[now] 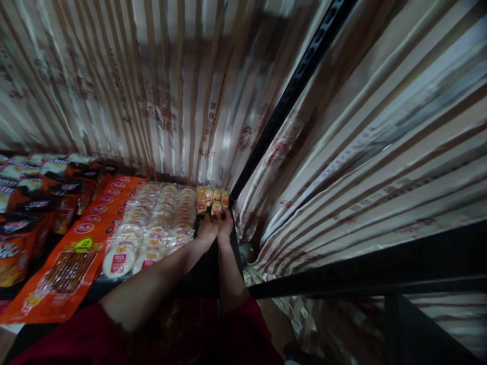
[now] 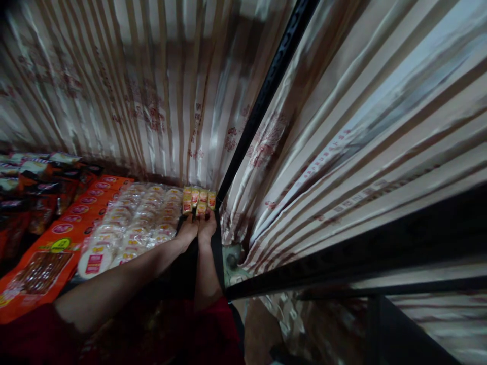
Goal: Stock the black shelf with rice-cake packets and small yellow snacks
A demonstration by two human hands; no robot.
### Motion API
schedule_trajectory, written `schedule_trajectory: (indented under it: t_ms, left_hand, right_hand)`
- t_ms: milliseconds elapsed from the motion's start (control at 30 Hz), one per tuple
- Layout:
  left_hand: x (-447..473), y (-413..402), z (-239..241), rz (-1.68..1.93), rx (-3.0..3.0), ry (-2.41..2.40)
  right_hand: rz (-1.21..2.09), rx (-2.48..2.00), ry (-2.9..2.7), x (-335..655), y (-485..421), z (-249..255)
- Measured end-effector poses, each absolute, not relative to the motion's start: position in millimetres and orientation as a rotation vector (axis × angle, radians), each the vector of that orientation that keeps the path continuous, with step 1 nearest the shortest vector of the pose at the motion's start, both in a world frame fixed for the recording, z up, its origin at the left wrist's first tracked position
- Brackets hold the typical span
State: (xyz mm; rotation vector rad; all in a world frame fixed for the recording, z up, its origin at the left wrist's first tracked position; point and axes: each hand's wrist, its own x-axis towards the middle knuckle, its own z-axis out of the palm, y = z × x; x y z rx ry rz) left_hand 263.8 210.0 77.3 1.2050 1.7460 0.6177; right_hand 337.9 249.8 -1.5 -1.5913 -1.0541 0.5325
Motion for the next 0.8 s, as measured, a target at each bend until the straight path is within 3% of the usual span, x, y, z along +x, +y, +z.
schedule_trajectory:
  t_ms: [367,800]
  left_hand:
    - [264.2,215.8,79.3,0.367,1.567,1.875]
    - [278.0,224.3,44.0,0.385,1.834,1.93]
  right_hand:
    - [0.602,-1.587,-1.137,338.7,272.0,-3.5]
    - [0.664,-1.442,-1.087,335.3,280.6,-23.6]
